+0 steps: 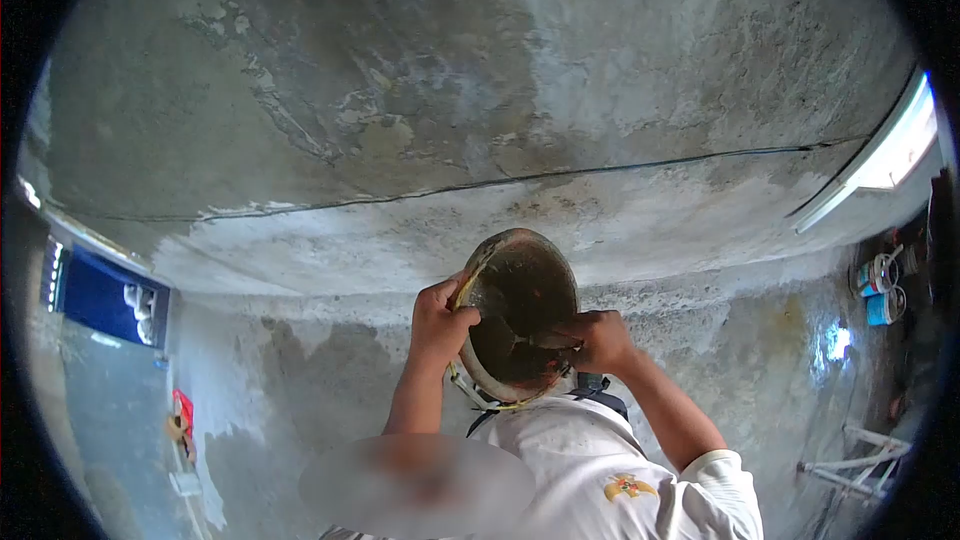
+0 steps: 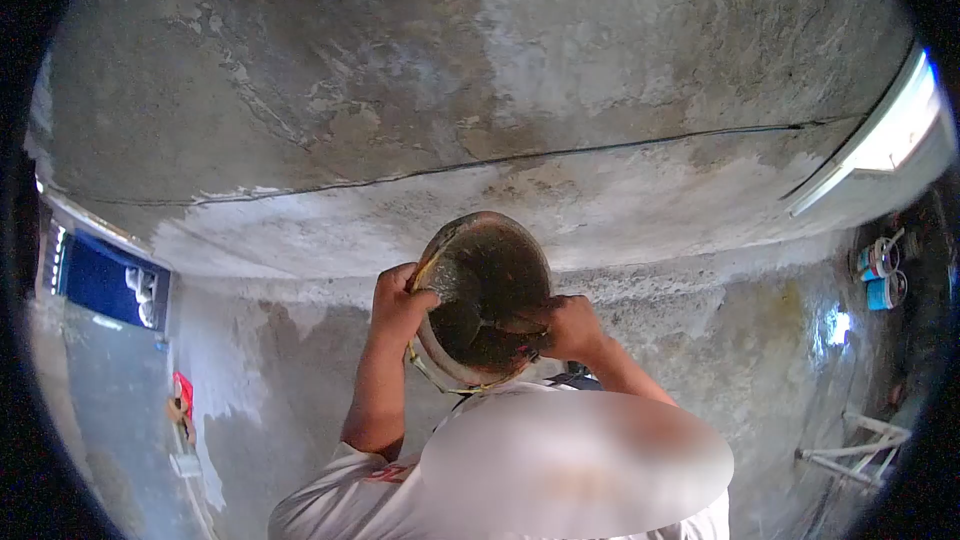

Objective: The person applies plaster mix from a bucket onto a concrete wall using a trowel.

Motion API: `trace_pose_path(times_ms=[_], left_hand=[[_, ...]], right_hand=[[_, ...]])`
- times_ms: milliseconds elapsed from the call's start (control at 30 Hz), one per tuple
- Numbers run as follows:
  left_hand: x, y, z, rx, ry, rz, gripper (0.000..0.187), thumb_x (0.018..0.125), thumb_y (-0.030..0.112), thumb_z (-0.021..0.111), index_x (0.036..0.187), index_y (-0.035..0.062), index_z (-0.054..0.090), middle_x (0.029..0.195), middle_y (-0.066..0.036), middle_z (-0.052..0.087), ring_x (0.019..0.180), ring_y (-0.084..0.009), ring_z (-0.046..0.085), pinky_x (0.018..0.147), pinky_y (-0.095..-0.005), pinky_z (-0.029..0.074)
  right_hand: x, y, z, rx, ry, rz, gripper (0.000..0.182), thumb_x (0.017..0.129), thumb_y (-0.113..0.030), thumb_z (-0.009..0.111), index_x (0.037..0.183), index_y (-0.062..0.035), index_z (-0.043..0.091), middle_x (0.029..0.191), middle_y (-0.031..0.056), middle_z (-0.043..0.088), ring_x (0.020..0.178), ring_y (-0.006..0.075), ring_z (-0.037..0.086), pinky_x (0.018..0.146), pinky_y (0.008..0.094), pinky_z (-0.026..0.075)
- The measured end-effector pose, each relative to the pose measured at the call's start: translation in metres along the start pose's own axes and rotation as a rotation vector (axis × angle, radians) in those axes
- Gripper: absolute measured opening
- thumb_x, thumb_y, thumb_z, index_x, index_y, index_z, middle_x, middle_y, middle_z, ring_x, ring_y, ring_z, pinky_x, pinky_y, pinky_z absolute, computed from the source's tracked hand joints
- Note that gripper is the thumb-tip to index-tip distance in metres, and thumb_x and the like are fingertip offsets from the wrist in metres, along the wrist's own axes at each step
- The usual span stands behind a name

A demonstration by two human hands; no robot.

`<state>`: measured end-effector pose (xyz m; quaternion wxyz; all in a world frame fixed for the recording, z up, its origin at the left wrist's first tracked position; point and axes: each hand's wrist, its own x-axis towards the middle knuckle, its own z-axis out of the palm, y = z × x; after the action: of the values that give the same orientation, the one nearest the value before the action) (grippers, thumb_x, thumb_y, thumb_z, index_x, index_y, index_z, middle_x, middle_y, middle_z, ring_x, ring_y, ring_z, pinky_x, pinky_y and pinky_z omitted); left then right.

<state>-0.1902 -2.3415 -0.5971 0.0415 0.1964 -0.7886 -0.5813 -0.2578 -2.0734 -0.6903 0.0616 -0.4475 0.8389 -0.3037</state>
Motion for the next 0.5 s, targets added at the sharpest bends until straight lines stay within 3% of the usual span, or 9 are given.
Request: trace_pose_path(times_ms=[67,133,167,233,300,367,433,500], left_hand=[[0.006,-0.018,-0.03,-0.038,0.008,-0.013,0.048,0.065,-0.002,0.063,0.113,-0.002,0.07,0.091,-0.007,0.072,0.081,-0.0146,0.064,0.076,-0.0292,0.051],[0.011,-0.025,-0.061,-0.077,0.019,-0.024,0.042,0.065,-0.002,0.064,0.106,-0.0024,0.071,0.084,-0.005,0.069,0.074,-0.013,0.061,0.071,-0.0291,0.05],[0.01,-0.023,-0.075,-0.145,0.031,-0.035,0.035,0.065,-0.002,0.065,0.1,-0.0021,0.071,0.079,-0.004,0.067,0.07,-0.0124,0.058,0.068,-0.029,0.048],[0.014,-0.025,-0.097,-0.22,0.03,-0.037,0.028,0.066,-0.002,0.066,0.094,-0.0018,0.071,0.075,-0.003,0.065,0.067,-0.0118,0.056,0.064,-0.0288,0.046],[0.017,-0.027,-0.115,-0.346,0.043,-0.036,0.023,0.066,-0.001,0.067,0.088,-0.0008,0.07,0.073,-0.002,0.063,0.067,-0.0116,0.054,0.063,-0.0278,0.045],[0.023,-0.032,-0.132,-0.277,0.027,-0.028,0.021,0.066,-0.001,0.067,0.087,-0.0009,0.069,0.073,-0.002,0.062,0.067,-0.0116,0.053,0.063,-0.0278,0.044],[0.034,-0.024,-0.149,-0.22,0.01,0.034,0.02,0.066,-0.001,0.067,0.085,-0.001,0.068,0.073,-0.001,0.062,0.067,-0.0117,0.053,0.063,-0.0279,0.044],[0.029,-0.014,-0.16,-0.212,0.011,-0.001,0.019,0.065,-0.001,0.067,0.084,-0.0011,0.067,0.073,-0.002,0.061,0.068,-0.0128,0.053,0.065,-0.0297,0.045]], right_hand=[[0.014,-0.024,0.011,0.077,0.088,0.038,0.053,0.067,-0.025,0.076,0.119,-0.035,0.073,0.095,0.0115,0.073,0.083,0.033,0.071,0.073,0.0455,0.058],[0.02,-0.041,0.025,0.22,0.248,0.228,0.046,0.067,-0.024,0.081,0.113,-0.0222,0.076,0.098,0.0134,0.075,0.086,0.0327,0.072,0.075,0.0425,0.059],[0.021,-0.05,0.03,0.207,0.259,0.233,0.046,0.067,-0.024,0.081,0.113,-0.0222,0.076,0.098,0.0134,0.075,0.086,0.0327,0.072,0.075,0.0425,0.059],[0.026,-0.075,0.029,0.217,0.388,0.365,0.039,0.07,-0.012,0.081,0.109,-0.0111,0.077,0.095,0.0139,0.076,0.081,0.0235,0.075,0.073,0.0338,0.058],[0.029,-0.099,0.021,0.24,0.443,0.369,0.036,0.072,-0.007,0.081,0.107,-0.0085,0.076,0.093,0.0145,0.075,0.083,0.0196,0.075,0.073,0.0335,0.057],[0.029,-0.12,0.011,0.216,0.511,0.415,0.034,0.072,-0.008,0.081,0.105,-0.0076,0.075,0.092,0.0146,0.074,0.083,0.025,0.075,0.073,0.0342,0.057],[0.03,-0.137,0.011,0.079,0.587,0.387,0.035,0.072,-0.014,0.082,0.105,-0.0072,0.071,0.087,0.016,0.071,0.077,0.0364,0.069,0.067,0.0406,0.055],[0.031,-0.147,0.008,-0.012,0.606,0.389,0.036,0.073,-0.017,0.081,0.107,-0.0081,0.07,0.085,0.0147,0.069,0.078,0.038,0.068,0.066,0.0419,0.055]])
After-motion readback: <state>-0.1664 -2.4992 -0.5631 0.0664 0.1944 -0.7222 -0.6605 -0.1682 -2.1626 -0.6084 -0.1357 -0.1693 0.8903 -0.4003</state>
